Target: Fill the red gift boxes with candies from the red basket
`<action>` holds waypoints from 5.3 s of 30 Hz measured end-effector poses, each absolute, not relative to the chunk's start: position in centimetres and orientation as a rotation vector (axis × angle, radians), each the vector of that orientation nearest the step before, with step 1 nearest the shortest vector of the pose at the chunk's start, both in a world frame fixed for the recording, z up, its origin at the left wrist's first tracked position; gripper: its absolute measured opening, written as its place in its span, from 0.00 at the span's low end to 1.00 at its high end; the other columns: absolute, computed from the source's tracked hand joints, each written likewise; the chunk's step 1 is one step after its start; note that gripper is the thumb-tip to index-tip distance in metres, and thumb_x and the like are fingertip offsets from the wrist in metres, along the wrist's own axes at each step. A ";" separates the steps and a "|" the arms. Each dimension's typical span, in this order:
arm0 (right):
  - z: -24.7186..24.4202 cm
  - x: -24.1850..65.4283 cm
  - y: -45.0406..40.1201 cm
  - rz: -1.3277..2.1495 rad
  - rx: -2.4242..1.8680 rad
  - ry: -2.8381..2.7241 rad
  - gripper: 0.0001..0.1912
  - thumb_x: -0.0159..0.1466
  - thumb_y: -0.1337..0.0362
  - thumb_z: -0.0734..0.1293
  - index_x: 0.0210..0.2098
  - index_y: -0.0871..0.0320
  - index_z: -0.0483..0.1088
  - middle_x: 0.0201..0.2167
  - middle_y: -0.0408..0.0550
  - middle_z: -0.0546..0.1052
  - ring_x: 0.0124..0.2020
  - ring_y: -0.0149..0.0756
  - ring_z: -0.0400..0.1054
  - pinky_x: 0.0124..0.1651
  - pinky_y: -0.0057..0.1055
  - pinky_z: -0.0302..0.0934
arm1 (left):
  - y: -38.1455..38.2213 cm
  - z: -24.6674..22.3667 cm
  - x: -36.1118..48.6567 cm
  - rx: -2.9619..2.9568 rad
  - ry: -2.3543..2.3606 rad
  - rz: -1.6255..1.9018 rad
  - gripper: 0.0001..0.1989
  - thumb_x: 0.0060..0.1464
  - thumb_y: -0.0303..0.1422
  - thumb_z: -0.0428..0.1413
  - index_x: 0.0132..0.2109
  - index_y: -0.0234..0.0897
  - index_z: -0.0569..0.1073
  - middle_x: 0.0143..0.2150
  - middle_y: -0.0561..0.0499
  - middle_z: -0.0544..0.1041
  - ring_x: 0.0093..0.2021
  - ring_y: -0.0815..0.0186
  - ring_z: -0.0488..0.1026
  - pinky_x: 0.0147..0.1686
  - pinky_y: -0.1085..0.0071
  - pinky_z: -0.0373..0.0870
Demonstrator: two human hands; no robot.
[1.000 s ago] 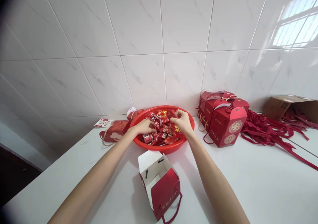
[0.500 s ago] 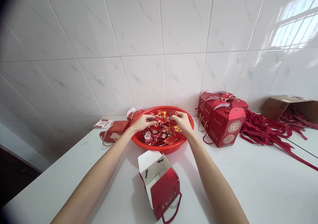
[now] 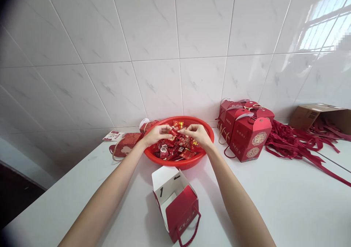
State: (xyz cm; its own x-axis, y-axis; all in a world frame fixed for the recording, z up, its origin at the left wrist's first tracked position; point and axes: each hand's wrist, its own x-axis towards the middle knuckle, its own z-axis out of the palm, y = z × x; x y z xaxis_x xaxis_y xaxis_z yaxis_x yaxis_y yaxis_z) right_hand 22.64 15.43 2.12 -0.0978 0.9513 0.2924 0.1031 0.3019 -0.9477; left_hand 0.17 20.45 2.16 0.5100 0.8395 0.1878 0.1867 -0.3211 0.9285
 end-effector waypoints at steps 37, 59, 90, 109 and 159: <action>1.9 22.9 15.3 1.281 -0.831 -1.394 0.20 0.49 0.53 0.78 0.36 0.58 0.78 0.37 0.48 0.81 0.39 0.39 0.75 0.42 0.34 0.69 | 17.8 1.9 2.5 1.763 0.999 1.101 0.19 0.46 0.49 0.61 0.32 0.37 0.69 0.33 0.54 0.74 0.37 0.65 0.71 0.39 0.70 0.67; 1.3 22.8 16.2 1.231 -0.857 -1.119 0.18 0.44 0.54 0.80 0.30 0.57 0.77 0.34 0.48 0.81 0.35 0.40 0.74 0.37 0.34 0.71 | 18.2 1.0 2.9 2.235 1.262 0.474 0.16 0.42 0.28 0.61 0.42 0.37 0.80 0.44 0.46 0.82 0.44 0.54 0.78 0.44 0.67 0.72; 1.7 22.6 15.4 1.181 -0.872 -1.172 0.16 0.47 0.55 0.77 0.30 0.58 0.77 0.31 0.47 0.80 0.32 0.37 0.73 0.36 0.33 0.68 | 17.5 1.9 3.2 2.100 1.417 0.008 0.11 0.37 0.20 0.48 0.26 0.36 0.72 0.19 0.55 0.69 0.21 0.68 0.67 0.22 0.74 0.60; 1.3 22.6 15.9 1.174 -0.861 -1.175 0.18 0.45 0.53 0.78 0.30 0.58 0.77 0.33 0.49 0.81 0.35 0.40 0.74 0.37 0.35 0.70 | 18.0 1.5 2.9 2.193 1.482 0.329 0.16 0.39 0.18 0.54 0.37 0.34 0.78 0.33 0.50 0.80 0.34 0.64 0.76 0.29 0.76 0.69; 1.0 22.8 15.8 1.156 -0.911 -1.239 0.18 0.48 0.53 0.77 0.31 0.58 0.77 0.33 0.48 0.80 0.33 0.39 0.73 0.33 0.32 0.67 | 18.1 3.0 3.5 2.205 1.662 -0.346 0.18 0.38 0.25 0.60 0.41 0.39 0.80 0.29 0.48 0.80 0.30 0.56 0.77 0.32 0.68 0.71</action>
State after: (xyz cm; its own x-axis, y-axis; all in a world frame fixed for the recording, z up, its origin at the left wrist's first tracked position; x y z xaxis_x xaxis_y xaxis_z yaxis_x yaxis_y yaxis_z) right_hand 22.80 15.84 1.01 -0.0438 0.9743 0.2209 -0.1534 0.2120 -0.9652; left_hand 3.47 18.11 2.97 0.2798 0.8726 -0.4004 0.9599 -0.2461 0.1345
